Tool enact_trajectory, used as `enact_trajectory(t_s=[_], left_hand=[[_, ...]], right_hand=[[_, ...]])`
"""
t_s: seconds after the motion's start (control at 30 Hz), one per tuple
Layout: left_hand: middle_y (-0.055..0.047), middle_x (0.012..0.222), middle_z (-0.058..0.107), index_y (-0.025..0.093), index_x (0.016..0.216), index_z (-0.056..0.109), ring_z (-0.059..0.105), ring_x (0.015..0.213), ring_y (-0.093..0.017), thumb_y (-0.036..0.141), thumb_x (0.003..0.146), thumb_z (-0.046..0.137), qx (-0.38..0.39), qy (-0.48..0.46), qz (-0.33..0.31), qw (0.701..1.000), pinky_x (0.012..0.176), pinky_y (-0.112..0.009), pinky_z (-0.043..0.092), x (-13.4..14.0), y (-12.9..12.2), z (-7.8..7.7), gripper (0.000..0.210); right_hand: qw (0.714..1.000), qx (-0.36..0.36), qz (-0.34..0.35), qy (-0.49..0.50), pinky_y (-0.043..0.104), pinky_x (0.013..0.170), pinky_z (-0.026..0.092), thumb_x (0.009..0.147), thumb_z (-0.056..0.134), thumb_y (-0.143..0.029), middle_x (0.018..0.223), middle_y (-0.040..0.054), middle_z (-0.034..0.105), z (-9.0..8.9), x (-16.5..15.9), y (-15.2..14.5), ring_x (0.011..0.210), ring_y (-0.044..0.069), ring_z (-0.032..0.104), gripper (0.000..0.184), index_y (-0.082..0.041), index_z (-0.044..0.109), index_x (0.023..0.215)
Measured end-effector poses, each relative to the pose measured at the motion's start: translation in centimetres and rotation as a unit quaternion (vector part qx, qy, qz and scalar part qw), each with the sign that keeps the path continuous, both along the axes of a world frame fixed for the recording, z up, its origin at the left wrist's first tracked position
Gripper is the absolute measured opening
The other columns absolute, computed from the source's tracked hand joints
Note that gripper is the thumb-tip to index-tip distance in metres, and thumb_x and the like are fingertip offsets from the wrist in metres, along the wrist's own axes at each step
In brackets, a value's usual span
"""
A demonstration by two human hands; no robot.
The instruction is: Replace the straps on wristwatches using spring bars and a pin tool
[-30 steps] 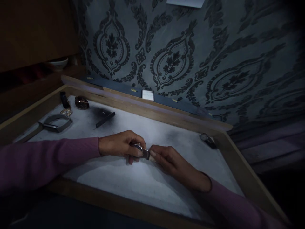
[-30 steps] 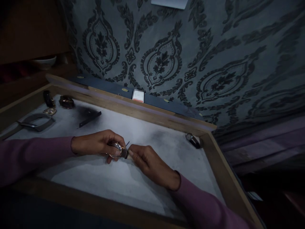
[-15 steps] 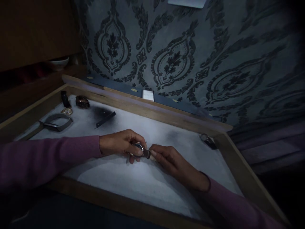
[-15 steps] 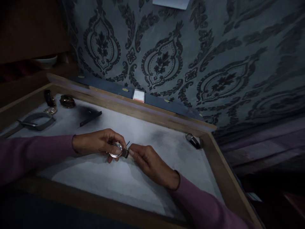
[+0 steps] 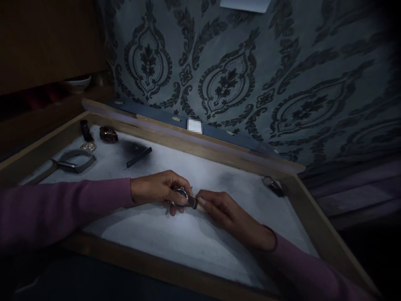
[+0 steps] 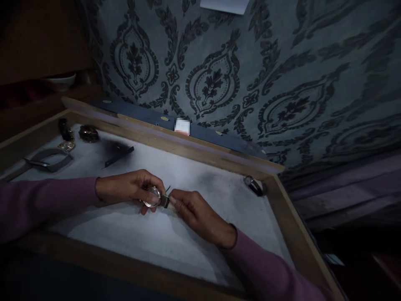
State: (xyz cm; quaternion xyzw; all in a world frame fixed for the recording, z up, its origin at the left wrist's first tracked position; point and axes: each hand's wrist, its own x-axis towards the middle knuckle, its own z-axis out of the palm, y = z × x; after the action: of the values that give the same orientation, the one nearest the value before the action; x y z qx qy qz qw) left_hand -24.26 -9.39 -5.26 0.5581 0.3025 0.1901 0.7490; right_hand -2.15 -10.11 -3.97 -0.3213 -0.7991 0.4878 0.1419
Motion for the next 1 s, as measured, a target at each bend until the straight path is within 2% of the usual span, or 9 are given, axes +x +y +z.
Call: enact_trajectory(t_s=[0.5, 0.73, 1.0], left_hand=[[0.001, 0.066, 0.064, 0.013, 0.081, 0.063, 0.058, 0.054, -0.010, 0.029, 0.076, 0.071, 0.002, 0.018, -0.008, 1.000, 0.053, -0.021, 0.044, -0.01, 0.03, 0.09, 0.019], [0.001, 0.065, 0.063, 0.014, 0.080, 0.064, 0.058, 0.053, -0.010, 0.029, 0.076, 0.071, 0.005, 0.008, -0.021, 1.000, 0.053, -0.022, 0.047, -0.04, 0.16, -0.39, 0.018], [0.001, 0.065, 0.062, 0.013, 0.080, 0.064, 0.057, 0.053, -0.010, 0.029, 0.076, 0.071, 0.017, 0.023, -0.026, 0.999, 0.053, -0.022, 0.045, -0.02, 0.07, -0.23, 0.018]], right_hand=[[0.999, 0.020, 0.004, -0.028, 0.024, 0.049, 0.023, 0.099, 0.037, -0.049, 0.060, -0.0061, 0.029, -0.29, 0.14, 0.14, 0.053, 0.009, 0.027, 0.044, -0.021, 0.037, 0.066], [0.995, 0.079, 0.029, -0.060, 0.025, 0.051, 0.027, 0.102, 0.033, -0.042, 0.063, -0.0038, 0.037, -0.37, 0.27, 0.27, 0.055, 0.010, 0.033, 0.040, -0.018, 0.046, 0.073], [0.992, 0.107, 0.040, -0.055, 0.025, 0.052, 0.026, 0.102, 0.033, -0.037, 0.061, -0.0047, 0.035, -0.35, 0.23, 0.29, 0.052, 0.009, 0.032, 0.037, -0.020, 0.040, 0.070]])
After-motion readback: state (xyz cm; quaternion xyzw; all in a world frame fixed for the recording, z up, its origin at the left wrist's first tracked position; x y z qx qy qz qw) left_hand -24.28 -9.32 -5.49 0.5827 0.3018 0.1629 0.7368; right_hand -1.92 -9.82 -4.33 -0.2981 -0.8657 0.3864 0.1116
